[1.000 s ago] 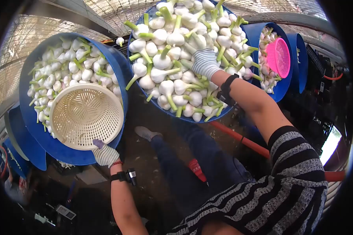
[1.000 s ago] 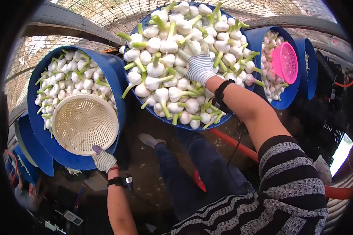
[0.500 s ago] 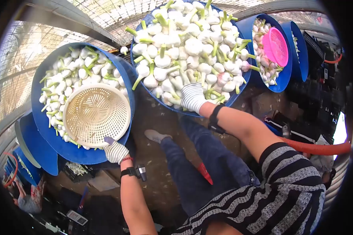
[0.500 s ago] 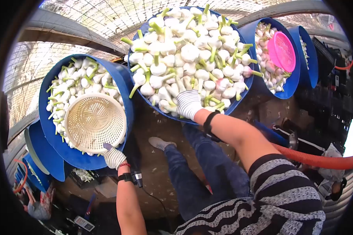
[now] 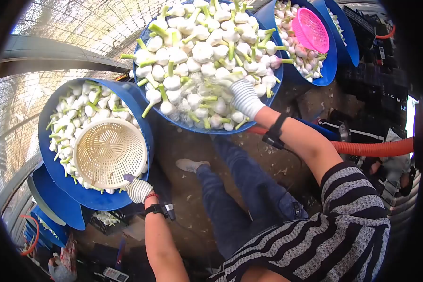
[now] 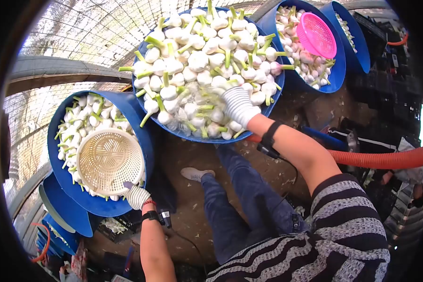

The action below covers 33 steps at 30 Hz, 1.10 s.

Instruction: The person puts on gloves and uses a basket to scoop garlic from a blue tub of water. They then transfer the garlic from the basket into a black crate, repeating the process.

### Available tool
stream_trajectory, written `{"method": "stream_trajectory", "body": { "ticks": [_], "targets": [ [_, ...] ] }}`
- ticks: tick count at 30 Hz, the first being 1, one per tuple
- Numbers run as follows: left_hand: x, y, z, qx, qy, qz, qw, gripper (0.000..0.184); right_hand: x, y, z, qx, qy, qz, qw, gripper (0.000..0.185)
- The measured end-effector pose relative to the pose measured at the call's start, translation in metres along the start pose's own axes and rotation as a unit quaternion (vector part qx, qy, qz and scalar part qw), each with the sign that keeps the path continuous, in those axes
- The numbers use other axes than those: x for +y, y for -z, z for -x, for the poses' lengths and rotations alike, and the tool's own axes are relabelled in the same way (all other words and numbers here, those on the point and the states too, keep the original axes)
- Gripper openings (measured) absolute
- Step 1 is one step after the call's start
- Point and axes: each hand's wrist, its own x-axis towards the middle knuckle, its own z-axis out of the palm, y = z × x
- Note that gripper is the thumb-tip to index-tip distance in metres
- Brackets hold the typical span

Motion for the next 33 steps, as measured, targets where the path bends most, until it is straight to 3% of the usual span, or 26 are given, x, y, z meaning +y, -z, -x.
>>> {"method": "stream_trajectory", "body": {
  "ticks": [2,5,7,8,11,15,17,19,24,27,30,31,33],
  "targets": [
    [-0.014,-0.012,-0.012,-0.030,0.009,-0.017,0.999,0.080,0.039,-0.007,0.009,0.024,-0.114,-0.013,0.993,0.023],
    [-0.022,-0.020,-0.018,-0.028,0.003,0.012,1.000,0.080,0.036,-0.014,-0.003,0.146,-0.084,-0.034,0.985,0.023],
    [-0.018,-0.016,-0.015,-0.024,-0.004,0.019,1.000,0.081,0.013,-0.015,-0.029,0.080,-0.082,-0.066,0.991,0.023],
    [-0.013,-0.012,-0.011,-0.024,-0.010,0.009,1.000,0.082,0.012,-0.026,-0.045,-0.007,-0.088,-0.008,0.996,0.027],
    [-0.013,-0.011,-0.012,-0.018,-0.011,-0.014,1.000,0.083,-0.004,-0.038,-0.068,-0.035,-0.065,0.038,0.997,0.033],
    [-0.022,-0.020,-0.018,0.008,-0.011,-0.017,1.000,0.085,-0.010,-0.035,-0.064,0.056,-0.080,-0.043,0.994,0.035],
    [-0.025,-0.020,-0.018,0.004,-0.012,-0.005,1.000,0.085,-0.011,-0.036,-0.073,0.082,-0.069,-0.021,0.994,0.031],
    [-0.022,-0.020,-0.017,0.001,-0.013,0.008,1.000,0.085,-0.014,-0.035,-0.086,-0.003,-0.089,0.124,0.988,0.020],
    [-0.015,-0.014,-0.013,-0.007,-0.003,-0.017,1.000,0.085,-0.015,-0.061,-0.090,0.087,-0.073,0.167,0.979,0.014],
    [-0.022,-0.022,-0.017,0.018,-0.014,0.003,1.000,0.086,-0.012,-0.058,-0.086,0.147,-0.074,0.084,0.983,0.012],
    [-0.029,-0.028,-0.020,0.040,-0.035,-0.002,0.999,0.086,-0.014,-0.044,-0.063,0.129,-0.146,-0.189,0.963,0.023],
    [-0.027,-0.027,-0.019,0.039,-0.035,0.002,0.999,0.085,-0.016,-0.029,-0.047,0.138,-0.150,-0.185,0.961,0.023],
    [-0.022,-0.021,-0.019,0.011,-0.053,-0.015,0.998,0.084,-0.026,0.006,0.004,0.076,-0.204,-0.492,0.843,0.023]
  ]
}}
